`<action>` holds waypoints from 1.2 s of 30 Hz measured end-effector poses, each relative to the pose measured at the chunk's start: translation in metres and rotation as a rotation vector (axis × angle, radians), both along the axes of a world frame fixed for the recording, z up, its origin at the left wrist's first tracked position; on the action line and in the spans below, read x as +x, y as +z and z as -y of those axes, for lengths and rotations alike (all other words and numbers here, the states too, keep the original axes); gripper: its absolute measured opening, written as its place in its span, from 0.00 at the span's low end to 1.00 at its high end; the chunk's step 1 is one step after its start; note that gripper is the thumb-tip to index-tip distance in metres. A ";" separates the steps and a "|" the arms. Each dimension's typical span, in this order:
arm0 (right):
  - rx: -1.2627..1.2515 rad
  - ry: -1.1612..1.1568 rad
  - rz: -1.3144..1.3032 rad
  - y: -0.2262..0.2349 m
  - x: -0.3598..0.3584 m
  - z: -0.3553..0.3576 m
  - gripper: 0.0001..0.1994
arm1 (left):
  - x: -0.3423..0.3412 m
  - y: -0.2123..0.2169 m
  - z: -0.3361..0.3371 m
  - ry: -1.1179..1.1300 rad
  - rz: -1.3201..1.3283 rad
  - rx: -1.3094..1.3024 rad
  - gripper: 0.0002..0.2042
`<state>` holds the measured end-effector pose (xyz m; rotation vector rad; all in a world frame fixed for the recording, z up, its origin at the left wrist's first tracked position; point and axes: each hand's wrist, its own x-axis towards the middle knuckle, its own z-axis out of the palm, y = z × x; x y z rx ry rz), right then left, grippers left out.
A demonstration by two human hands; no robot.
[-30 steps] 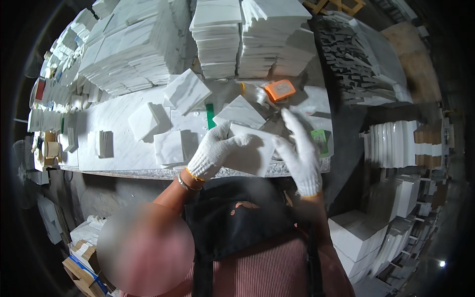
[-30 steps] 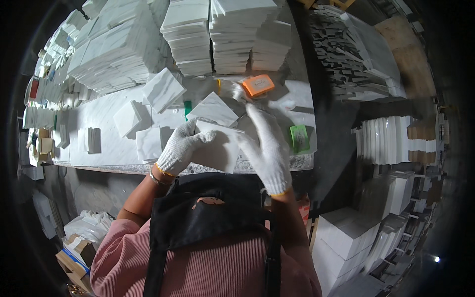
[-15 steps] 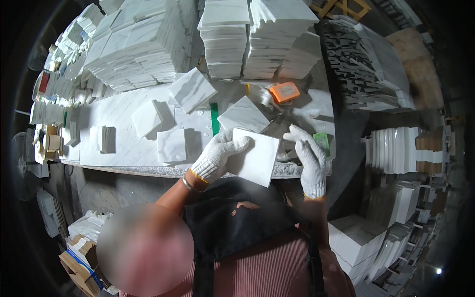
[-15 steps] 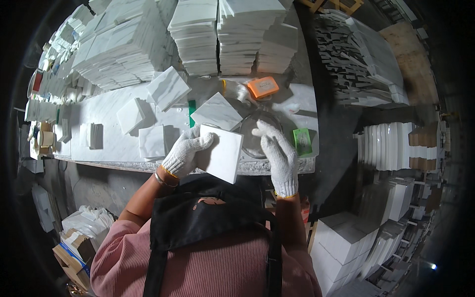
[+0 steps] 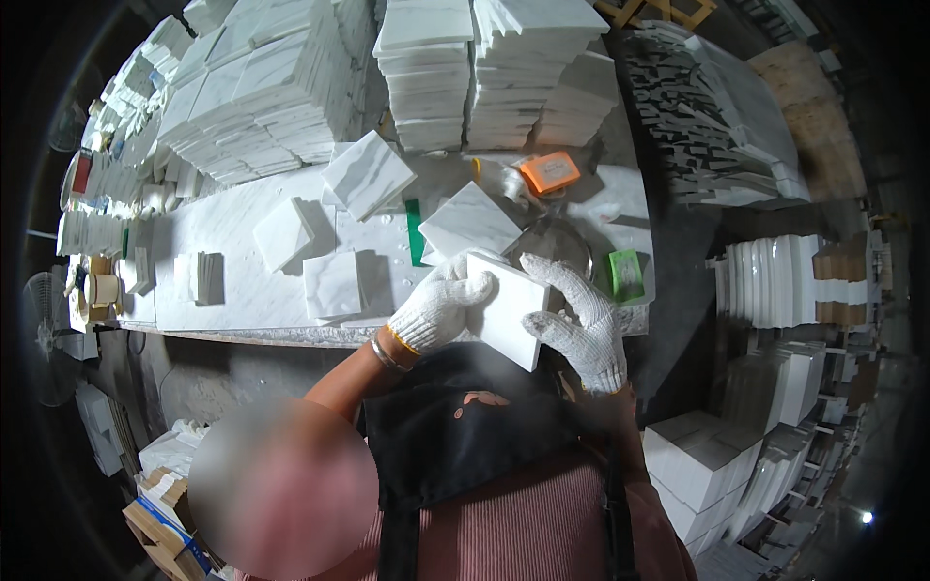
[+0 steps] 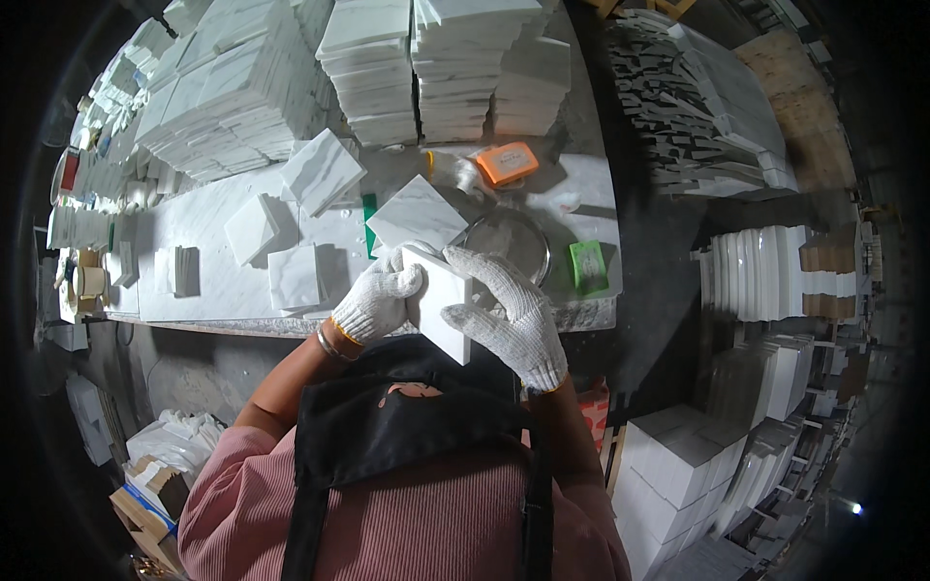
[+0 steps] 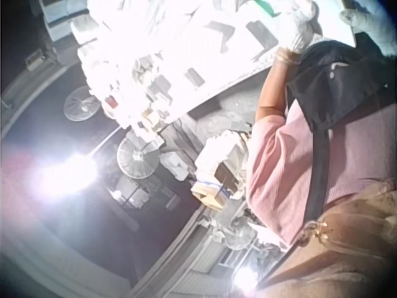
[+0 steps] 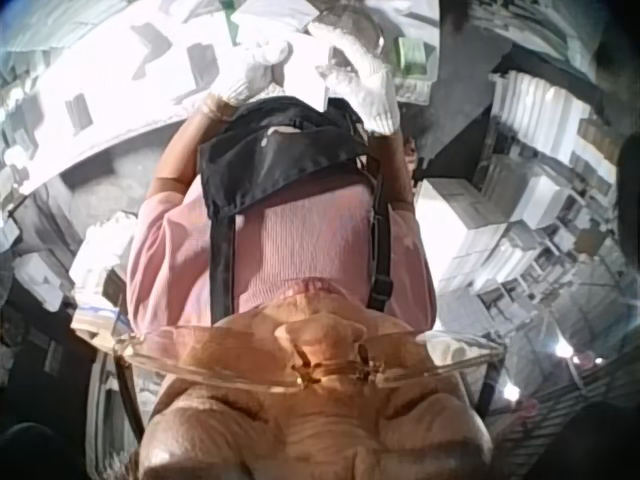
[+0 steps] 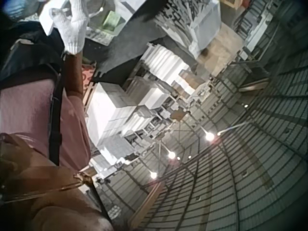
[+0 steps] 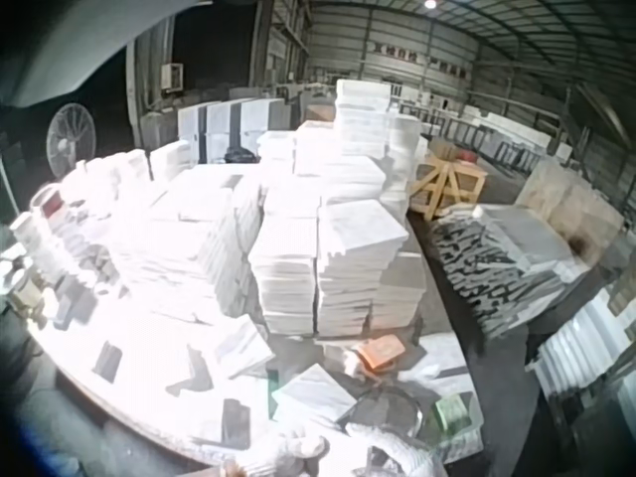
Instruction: The person picks white rectangular tiles from a stack, rubs their edges with a green sanding block, and places them back on the table. The person repeats this process for multiple tiles.
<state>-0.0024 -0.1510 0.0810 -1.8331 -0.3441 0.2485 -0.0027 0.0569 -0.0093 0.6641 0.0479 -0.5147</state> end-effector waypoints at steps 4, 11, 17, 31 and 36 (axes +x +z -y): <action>-0.064 0.013 0.063 0.001 0.001 -0.002 0.27 | -0.002 -0.001 0.004 -0.007 -0.023 -0.065 0.20; 0.208 -0.169 -0.224 -0.010 0.005 0.000 0.13 | -0.002 0.000 0.011 0.018 0.002 -0.050 0.17; 0.248 -0.381 -0.153 -0.039 0.020 0.014 0.20 | 0.000 0.018 0.003 0.082 -0.094 0.238 0.13; -0.989 -0.582 0.317 -0.112 0.027 0.126 0.26 | 0.037 0.020 -0.014 0.285 0.121 0.729 0.32; -1.108 -0.504 0.185 -0.144 0.037 0.140 0.31 | 0.039 -0.004 -0.018 0.336 0.412 1.061 0.36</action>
